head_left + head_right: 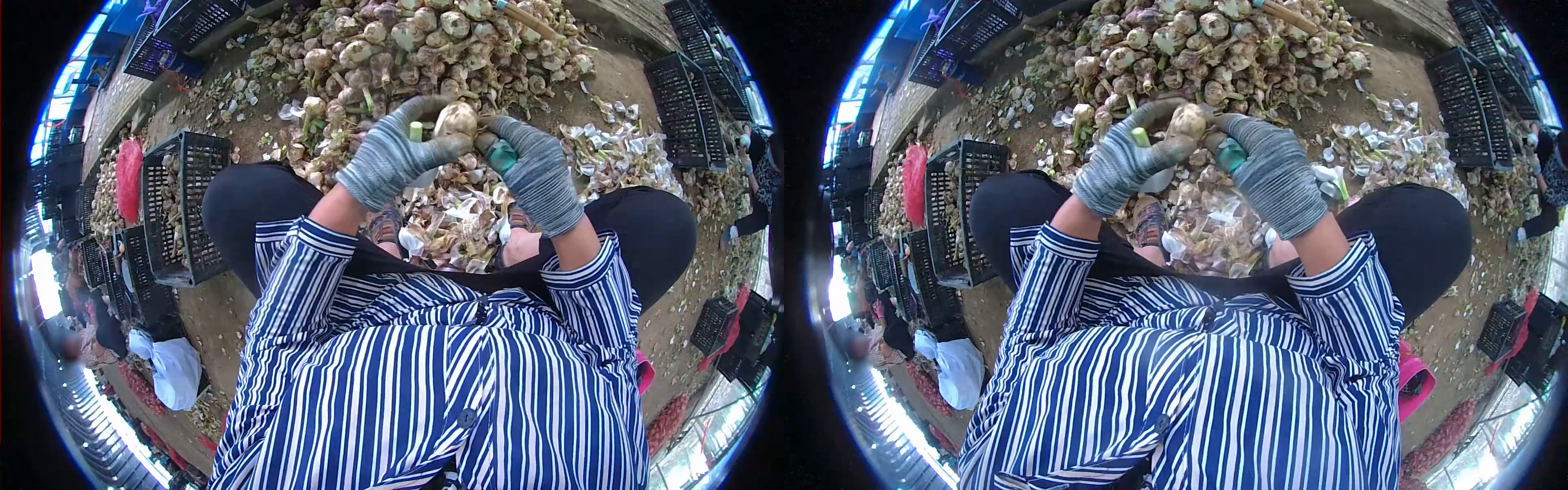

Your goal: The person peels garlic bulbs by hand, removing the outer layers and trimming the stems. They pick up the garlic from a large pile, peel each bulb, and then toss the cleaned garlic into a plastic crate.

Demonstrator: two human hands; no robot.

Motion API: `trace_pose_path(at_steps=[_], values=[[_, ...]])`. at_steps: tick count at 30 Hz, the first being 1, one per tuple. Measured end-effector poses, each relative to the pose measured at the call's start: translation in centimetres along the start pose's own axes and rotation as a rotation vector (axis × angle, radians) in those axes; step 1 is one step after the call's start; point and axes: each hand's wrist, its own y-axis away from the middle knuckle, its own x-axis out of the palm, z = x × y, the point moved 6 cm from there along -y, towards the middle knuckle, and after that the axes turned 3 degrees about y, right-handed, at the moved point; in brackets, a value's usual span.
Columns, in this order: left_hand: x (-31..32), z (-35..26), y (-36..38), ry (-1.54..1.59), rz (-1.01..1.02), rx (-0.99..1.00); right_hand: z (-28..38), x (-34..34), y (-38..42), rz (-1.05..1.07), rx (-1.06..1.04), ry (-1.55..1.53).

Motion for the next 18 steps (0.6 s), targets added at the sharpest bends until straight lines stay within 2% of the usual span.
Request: trace_pose_path(at_steps=[1,2,4,5,6,7,9,10,12,13,14,16,17,18], values=[[-0.2,1.1,0.3,0.0,-0.02,-0.178,0.9,-0.2,0.1,-0.063,-0.151,0.13],[-0.2,1.0,0.3,0.002,-0.021,-0.18,1.8,-0.2,0.4,-0.124,-0.302,0.261],[0.0,0.9,0.4,-0.131,0.068,-0.242,1.3,0.2,0.2,-0.089,-0.285,0.312],[0.0,-0.3,0.5,-0.353,0.046,-0.097,0.7,0.1,0.3,-0.118,-0.255,0.251],[0.0,-0.3,0.6,-0.353,0.048,-0.095,0.4,-0.1,0.3,-0.148,-0.225,0.191],[0.4,-0.9,0.7,-0.43,0.1,0.01,0.3,-0.5,0.3,-0.152,-0.222,0.194],[1.3,-1.8,1.1,-0.618,0.149,0.231,-2.5,0.3,0.5,0.085,0.418,-0.564],[1.5,-1.7,1.1,-0.614,0.155,0.234,-3.6,0.2,0.3,0.078,0.421,-0.563],[1.4,-1.4,0.9,-0.669,0.14,0.229,-4.6,0.3,-0.4,0.191,0.304,-0.524],[1.2,-0.7,0.6,-0.631,0.176,0.124,-5.2,0.6,-0.3,0.19,0.319,-0.5],[1.4,-0.6,0.7,-0.633,0.176,0.131,-4.2,0.7,-0.3,0.185,0.315,-0.498],[1.8,0.2,1.0,-0.128,0.15,-0.034,-1.4,-0.1,0.0,0.089,0.146,-0.177],[1.8,0.0,0.9,-0.129,0.119,-0.127,-0.4,-0.6,0.3,-0.019,-0.089,-0.088],[1.7,0.5,0.7,-0.13,0.118,-0.129,-0.6,-0.5,0.3,-0.018,-0.089,-0.09]])
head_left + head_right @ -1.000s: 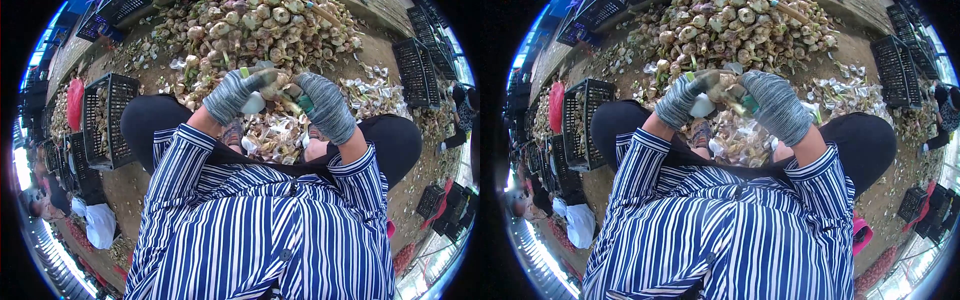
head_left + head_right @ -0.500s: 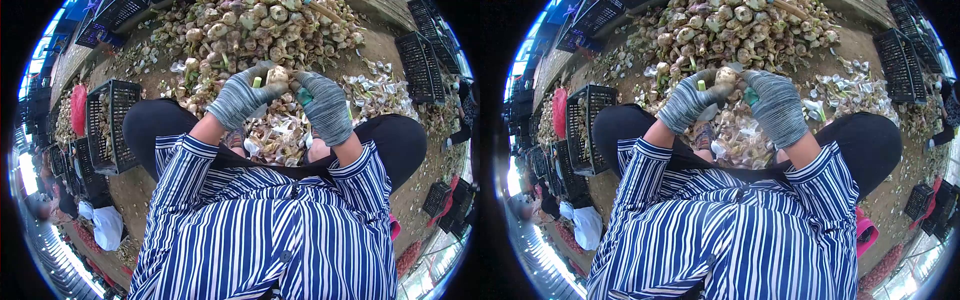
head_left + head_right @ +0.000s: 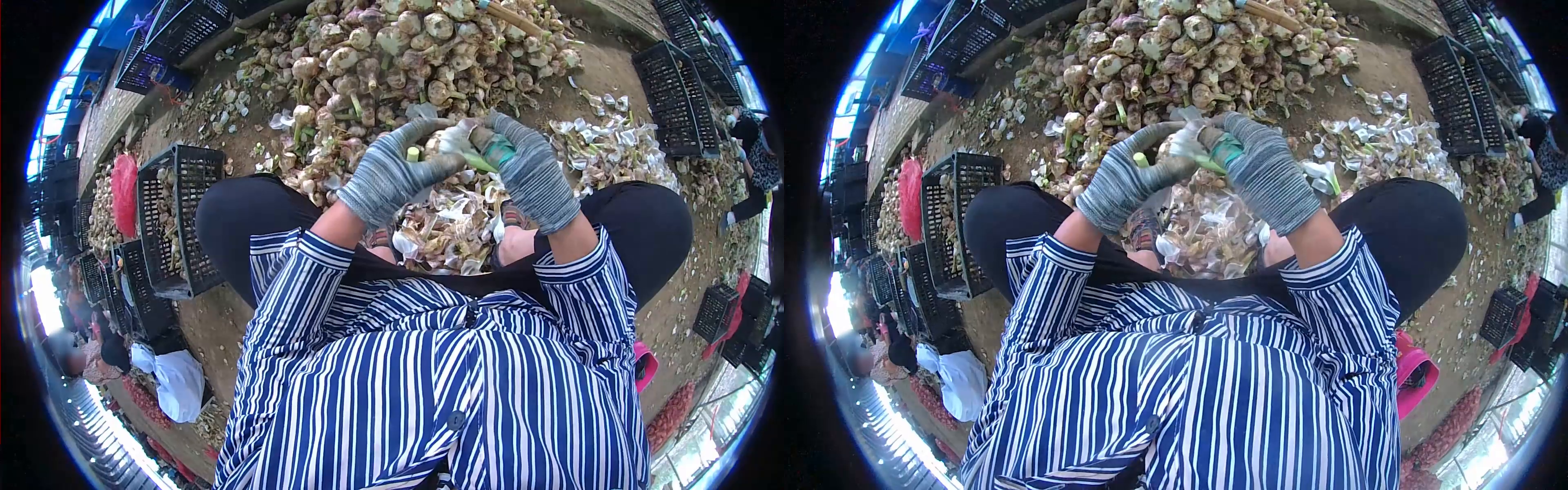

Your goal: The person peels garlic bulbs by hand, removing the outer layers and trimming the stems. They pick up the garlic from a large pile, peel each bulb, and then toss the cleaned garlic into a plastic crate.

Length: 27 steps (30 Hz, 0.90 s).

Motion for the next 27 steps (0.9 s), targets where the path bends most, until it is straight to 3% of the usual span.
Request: trace_pose_path(at_steps=[2,3,5,8,10,12,13,14,15,16,18,20,22,23,25,27], values=[[0.0,1.1,-0.5,0.173,-0.004,-0.015,-2.3,0.7,0.3,0.018,0.4,-0.395],[0.3,1.2,-0.4,0.346,0.014,-0.006,-2.3,0.5,0.2,0.015,0.398,-0.393],[0.5,0.8,-0.5,0.355,0.02,0.034,-2.6,0.1,0.3,-0.007,0.412,-0.708],[1.1,0.0,-0.4,0.47,0.086,0.019,-2.3,-0.7,0.8,-0.013,0.459,-0.714],[1.0,-0.8,-0.5,0.38,0.066,0.187,-3.4,-0.9,0.8,-0.048,0.422,-0.733],[0.7,-2.8,0.2,0.477,0.117,0.164,-5.1,-2.6,0.8,-0.154,0.473,-0.512],[-0.1,-2.4,0.1,0.563,0.118,0.197,-5.3,-4.1,0.6,-0.145,0.474,-0.11],[-1.3,-1.4,-0.1,0.649,0.114,0.233,-7.1,-4.1,1.0,-0.144,0.47,-0.112],[-1.5,1.4,-0.2,0.877,0.219,-0.12,-9.5,-2.1,1.4,0.155,0.417,0.146],[-1.6,-2.5,0.7,0.693,0.097,0.079,-10.8,-0.4,1.8,0.451,0.351,0.407],[-2.0,-2.9,0.1,0.619,0.043,0.155,-6.5,0.5,3.1,0.584,0.205,0.828],[-2.1,-2.2,0.0,0.563,0.0,0.117,-2.5,-0.1,2.5,0.365,0.001,0.763],[-1.4,-1.4,-0.1,0.623,0.096,-0.046,0.7,-1.6,1.5,-0.002,-0.137,0.515],[-1.3,-1.2,-0.2,0.626,0.097,-0.05,1.6,-1.3,1.2,0.001,-0.132,0.515],[-0.9,-1.1,-0.5,0.463,0.089,-0.059,4.9,-1.6,1.5,-0.158,-0.429,0.351],[-0.7,-0.4,-0.9,0.449,0.065,-0.047,4.6,-1.1,1.4,-0.139,-0.415,0.367]])
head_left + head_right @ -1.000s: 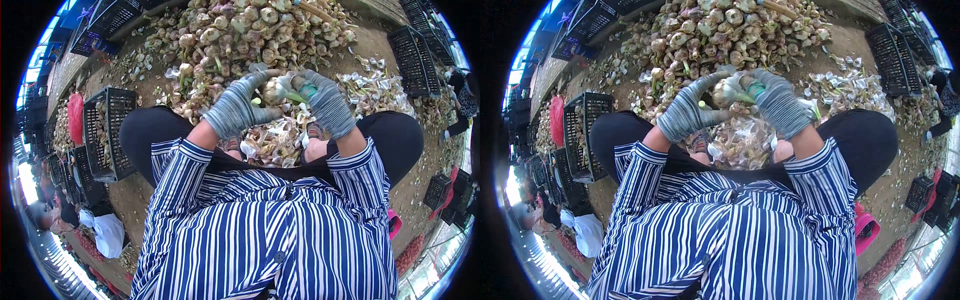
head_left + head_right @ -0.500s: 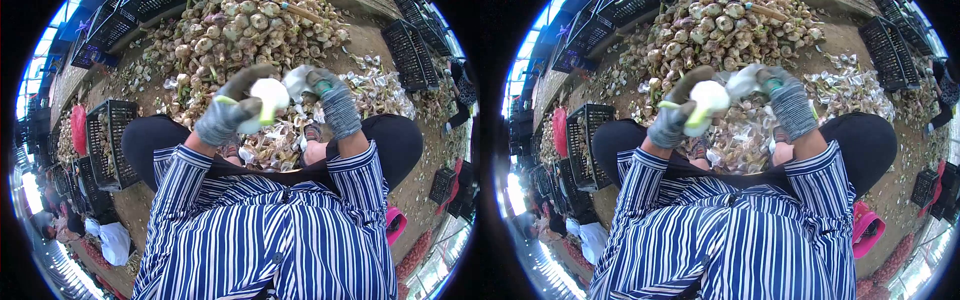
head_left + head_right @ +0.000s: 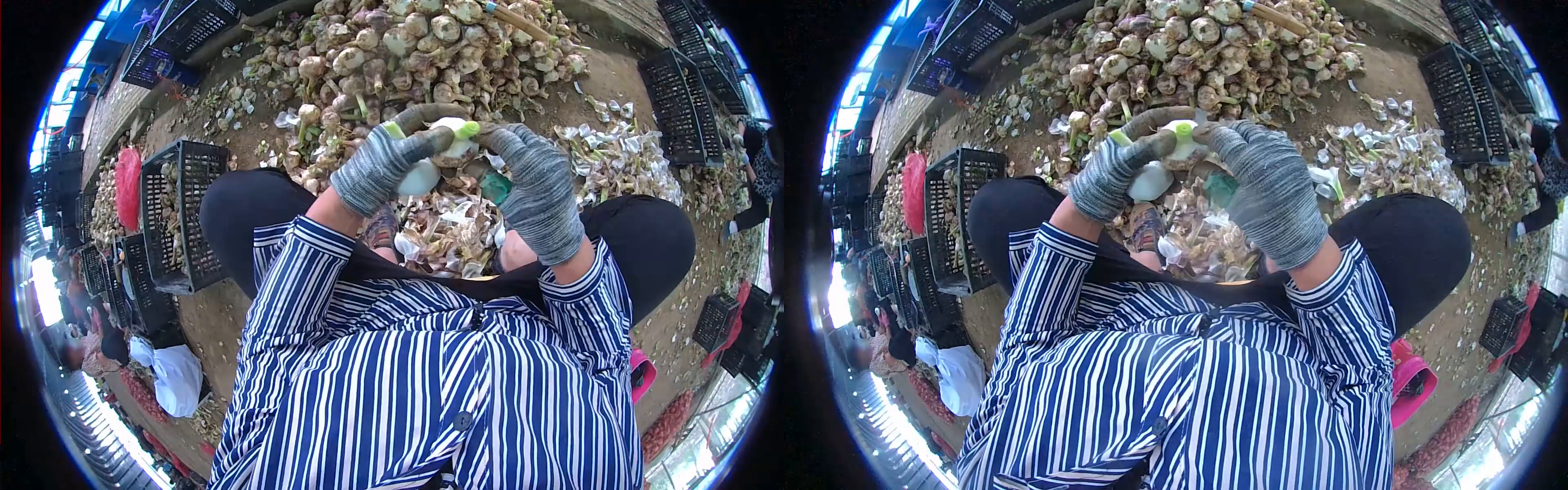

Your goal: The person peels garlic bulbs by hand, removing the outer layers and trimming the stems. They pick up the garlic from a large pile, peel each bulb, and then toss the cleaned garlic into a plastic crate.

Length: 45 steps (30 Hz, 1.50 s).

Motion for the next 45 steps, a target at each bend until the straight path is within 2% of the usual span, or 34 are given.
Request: trace_pose_path(at_steps=[5,7,13,15,20,23,26,28,29,31,35,38,39,40,41,42,43,45], values=[[-0.7,0.2,-0.3,-0.142,-0.038,0.047,0.7,0.6,0.0,0.078,0.005,0.16],[-0.7,0.3,-0.4,-0.173,-0.058,0.073,0.4,0.6,0.0,0.074,0.027,0.078],[-0.3,-0.6,-0.5,0.002,-0.038,0.069,0.5,0.6,-0.2,0.013,0.048,-0.034],[-0.5,-0.4,-1.0,-0.059,-0.037,0.076,0.3,0.3,-0.2,-0.039,0.136,0.004],[-0.4,-0.4,-0.4,-0.066,-0.101,0.069,0.2,1.0,0.0,-0.024,0.071,0.066],[-0.5,0.4,-0.5,0.057,-0.116,0.026,0.1,1.2,0.0,0.01,0.105,0.098],[-0.6,0.2,-0.8,0.028,-0.115,0.094,0.1,1.6,0.2,0.057,0.122,0.033],[-0.9,0.1,-0.9,0.012,-0.123,0.133,-0.4,1.0,0.4,-0.089,0.161,-0.213],[-1.0,0.1,-0.9,-0.024,-0.126,0.13,-0.2,1.0,0.2,-0.085,0.157,-0.214],[-1.1,0.2,-0.9,-0.054,-0.126,0.126,0.2,0.1,-0.2,-0.153,0.131,-0.127],[-0.8,0.3,-0.9,-0.082,-0.118,0.113,0.2,0.2,-0.3,-0.054,0.068,0.086],[-0.5,1.0,-1.1,0.089,-0.122,0.058,0.4,0.5,-0.4,0.018,0.09,0.04],[-0.4,1.4,-1.3,0.277,-0.132,0.058,0.6,0.6,-0.5,0.017,0.087,0.04],[-0.4,1.7,-1.4,0.465,-0.141,0.056,1.3,1.1,-0.6,0.053,0.011,0.042],[-0.5,1.6,-1.3,0.465,-0.143,0.058,1.9,1.4,-0.6,0.088,-0.064,0.043],[-0.4,1.6,-1.1,0.512,-0.129,0.022,1.5,1.1,-0.5,0.063,0.006,-0.136],[-0.3,1.8,-0.8,0.56,-0.115,-0.015,1.5,0.5,-0.6,0.065,0.007,-0.139],[-0.1,1.4,-0.6,0.536,-0.088,-0.056,-0.9,0.0,0.0,0.124,0.479,-0.716]])
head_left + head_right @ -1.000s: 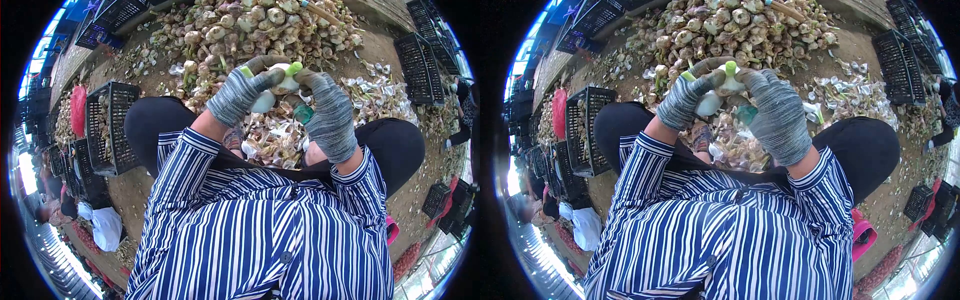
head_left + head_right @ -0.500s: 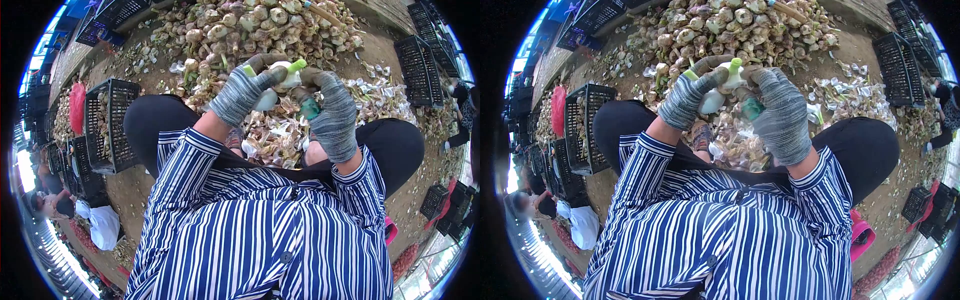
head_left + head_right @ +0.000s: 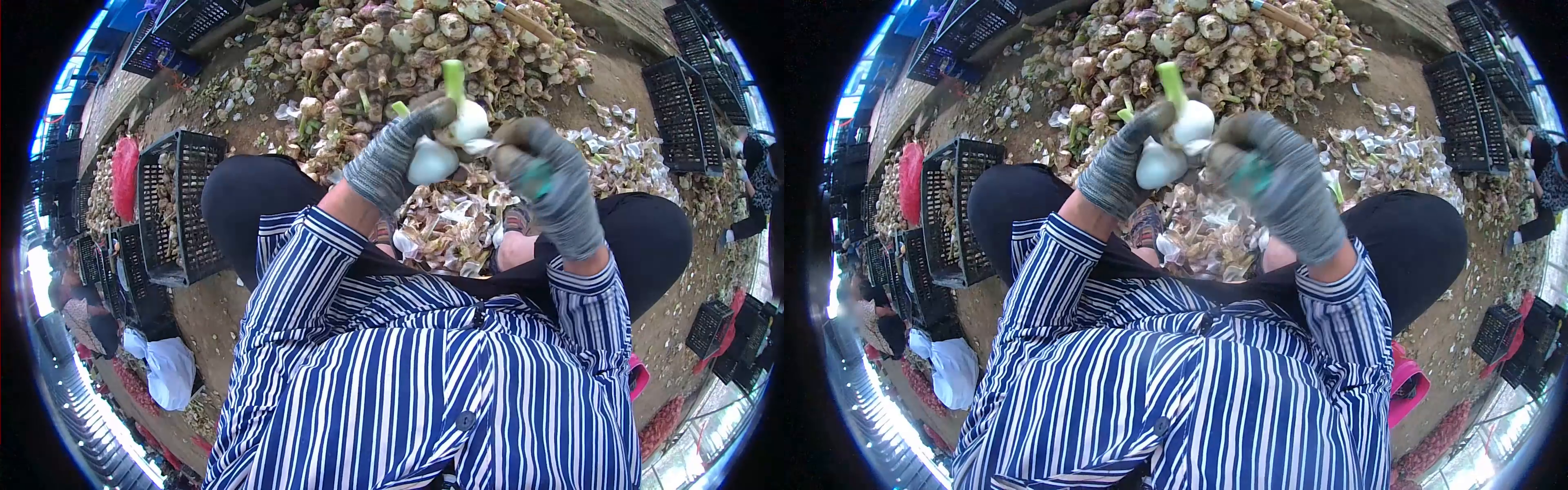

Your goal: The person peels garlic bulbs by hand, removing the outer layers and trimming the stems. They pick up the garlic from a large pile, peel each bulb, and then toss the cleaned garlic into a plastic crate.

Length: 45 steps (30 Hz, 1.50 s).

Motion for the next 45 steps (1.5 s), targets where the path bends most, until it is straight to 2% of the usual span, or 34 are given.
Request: trace_pose_path(at_steps=[2,3,5,6,7,9,10,11,12,13,14,16,17,18,20,21,22,24,25,28,30,32,34,36,37,40,41,42,44,45], values=[[1.4,0.9,-0.2,0.107,0.325,-0.144,-0.4,-1.5,-0.2,-0.052,0.044,-0.036],[0.6,1.1,0.1,-0.03,0.238,-0.156,-0.6,-1.9,-0.2,-0.074,0.068,-0.138],[0.8,1.7,0.2,-0.018,0.222,-0.172,-1.3,-2.0,-0.7,-0.093,0.049,-0.327],[0.7,1.9,0.3,-0.004,0.201,-0.184,-1.5,-1.9,-0.6,-0.09,0.05,-0.327],[0.8,1.8,0.4,0.068,0.255,-0.205,-1.4,-1.4,-0.4,-0.039,0.043,-0.395],[-0.1,1.5,-0.1,0.1,0.235,-0.196,-1.1,-0.3,-0.4,0.1,0.004,-0.561],[-0.5,1.3,-0.3,0.132,0.216,-0.187,-0.6,-0.4,-0.1,0.099,0.0,-0.559],[-1.0,1.1,-0.5,0.12,-0.012,-0.099,0.5,0.5,0.4,0.23,0.082,-0.431],[-1.5,0.7,-0.4,0.14,-0.097,-0.01,0.8,1.5,0.9,0.362,0.163,-0.301],[-1.3,0.4,-0.1,0.105,-0.065,-0.001,0.2,2.1,0.8,0.352,-0.014,-0.269],[-1.1,0.0,0.3,0.068,-0.031,0.002,-0.8,2.2,0.8,0.349,-0.014,-0.272],[-1.3,-0.4,0.5,-0.056,-0.049,-0.02,-2.2,1.6,0.8,0.202,-0.08,0.267],[-1.4,-0.6,0.6,-0.173,-0.066,-0.033,-1.7,1.8,0.6,0.288,0.111,0.318],[-1.3,-0.7,0.6,-0.166,-0.07,-0.033,-1.6,1.9,0.6,0.294,0.115,0.32],[-0.3,-0.9,0.5,-0.336,-0.008,0.003,-1.3,1.0,0.4,0.128,0.088,0.392],[0.1,-0.9,0.6,-0.392,0.024,0.009,-1.2,0.6,0.2,0.049,0.008,0.396],[0.1,-0.6,0.5,-0.391,0.023,0.005,-1.7,0.7,0.0,0.049,0.012,0.394],[0.5,0.2,-0.1,-0.403,0.14,0.05,0.2,1.2,0.0,-0.056,-0.39,0.582],[-0.2,0.6,-0.6,-0.573,0.145,0.122,0.2,1.5,0.1,-0.013,-0.39,0.724],[0.2,0.2,0.6,-0.674,0.091,0.055,0.1,1.8,0.0,0.07,-0.415,0.832],[-0.4,0.7,0.1,-0.597,0.078,0.04,0.2,2.0,0.0,0.053,-0.445,0.744],[-0.6,0.1,0.6,-0.717,0.058,0.112,-0.3,2.0,0.2,0.047,-0.413,0.727],[-1.2,0.7,0.1,-0.704,0.099,0.042,-0.7,2.0,0.1,0.087,-0.372,0.697],[-0.6,0.3,0.1,-0.528,0.103,0.017,-0.1,1.5,0.3,-0.02,-0.423,0.505],[-0.2,-0.1,0.4,-0.54,0.123,0.042,0.3,1.4,0.3,-0.132,-0.425,0.433],[-0.2,0.3,0.4,-0.511,0.135,0.037,0.7,1.5,0.3,-0.085,-0.504,0.611],[1.2,-1.3,1.1,-0.805,0.255,0.427,0.4,1.6,0.2,-0.032,-0.501,0.72],[1.3,-1.4,1.2,-0.809,0.256,0.428,0.5,1.5,0.2,-0.035,-0.505,0.718],[0.4,0.1,0.7,-0.221,0.092,-0.067,1.2,1.8,0.2,0.006,-0.552,0.803],[-0.2,0.2,0.2,-0.128,0.051,-0.107,1.1,2.1,0.4,0.008,-0.579,0.824]])
